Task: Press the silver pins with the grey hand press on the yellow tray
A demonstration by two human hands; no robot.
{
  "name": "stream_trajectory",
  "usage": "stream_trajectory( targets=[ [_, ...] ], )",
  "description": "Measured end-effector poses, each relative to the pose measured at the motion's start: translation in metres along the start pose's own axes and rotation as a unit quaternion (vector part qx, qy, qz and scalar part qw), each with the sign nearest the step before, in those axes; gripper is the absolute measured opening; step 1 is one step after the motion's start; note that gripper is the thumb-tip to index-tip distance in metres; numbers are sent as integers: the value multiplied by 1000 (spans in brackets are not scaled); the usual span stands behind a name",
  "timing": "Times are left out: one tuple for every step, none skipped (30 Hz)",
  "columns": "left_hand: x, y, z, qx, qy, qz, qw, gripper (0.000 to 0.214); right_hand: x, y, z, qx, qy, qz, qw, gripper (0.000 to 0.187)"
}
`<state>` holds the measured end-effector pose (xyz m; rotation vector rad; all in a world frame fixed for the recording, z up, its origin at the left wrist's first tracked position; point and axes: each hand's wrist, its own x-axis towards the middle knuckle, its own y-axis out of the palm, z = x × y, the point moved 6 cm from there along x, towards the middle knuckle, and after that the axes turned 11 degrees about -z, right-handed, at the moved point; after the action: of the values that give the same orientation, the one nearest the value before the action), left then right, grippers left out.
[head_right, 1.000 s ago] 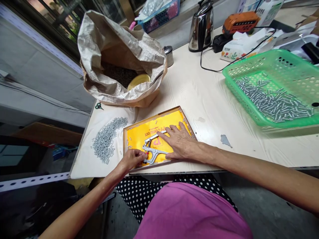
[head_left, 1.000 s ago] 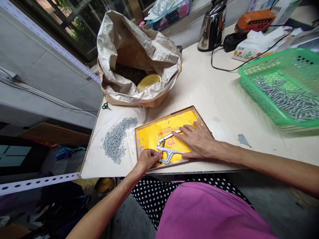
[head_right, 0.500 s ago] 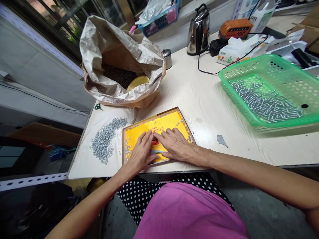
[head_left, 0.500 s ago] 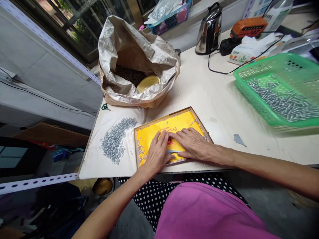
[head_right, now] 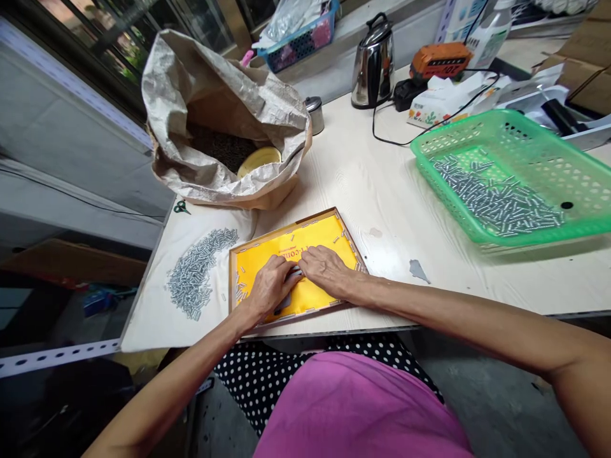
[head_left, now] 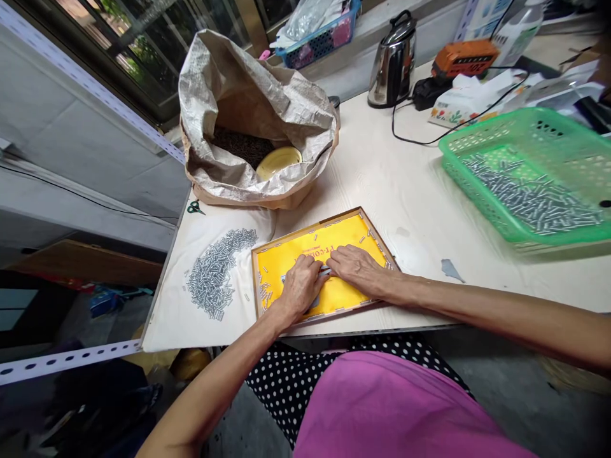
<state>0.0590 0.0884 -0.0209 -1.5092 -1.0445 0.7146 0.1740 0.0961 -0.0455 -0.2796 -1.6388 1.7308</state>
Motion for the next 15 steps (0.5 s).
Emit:
stream_trajectory(
  targets=[
    [0,1,2,2,-6,2,1000,15,2,0,-1,0,2,5,1000,23],
    [-1,2,4,3,-10,2,1000,17,4,-1,-3,1,10,6,1000,21],
    [-2,1,5,3,-14,-2,1000,20,5,-3,-7,7,21,3,1000,18],
    [-4,0,6,5,-16,-12,1000,24,7,-5,-11,17,29,0,999,20],
    [-6,-1,5,7,-16,-26,999,29,8,-8,-16,31,35,-2,999,29],
    [-8,-2,3,10,-11,-42,999,31,9,-10,-21,47,37,0,998,42],
    [-11,-3,-1,13,1,-56,998,29,10,-11,-26,61,38,6,997,51],
    [-14,-2,-7,14,19,-65,998,24,11,-12,-30,72,39,16,997,53],
    [-16,0,-14,14,38,-68,997,19,12,-11,-35,75,41,24,996,49],
    [-18,2,-21,13,57,-63,996,16,14,-11,-40,69,47,29,996,41],
    [-20,5,-27,8,72,-52,996,15,16,-10,-44,56,51,30,997,32],
    [-21,8,-33,1,84,-36,996,16,18,-10,-47,40,49,27,998,26],
    [-22,10,-38,-7,93,-20,995,19,21,-9,-49,25,42,21,999,23],
    [-23,11,-41,-13,98,-7,995,21,25,-8,-51,16,33,14,999,23],
    [-24,10,-43,-19,101,1,995,24,27,-7,-53,13,26,6,1000,24]
  ],
)
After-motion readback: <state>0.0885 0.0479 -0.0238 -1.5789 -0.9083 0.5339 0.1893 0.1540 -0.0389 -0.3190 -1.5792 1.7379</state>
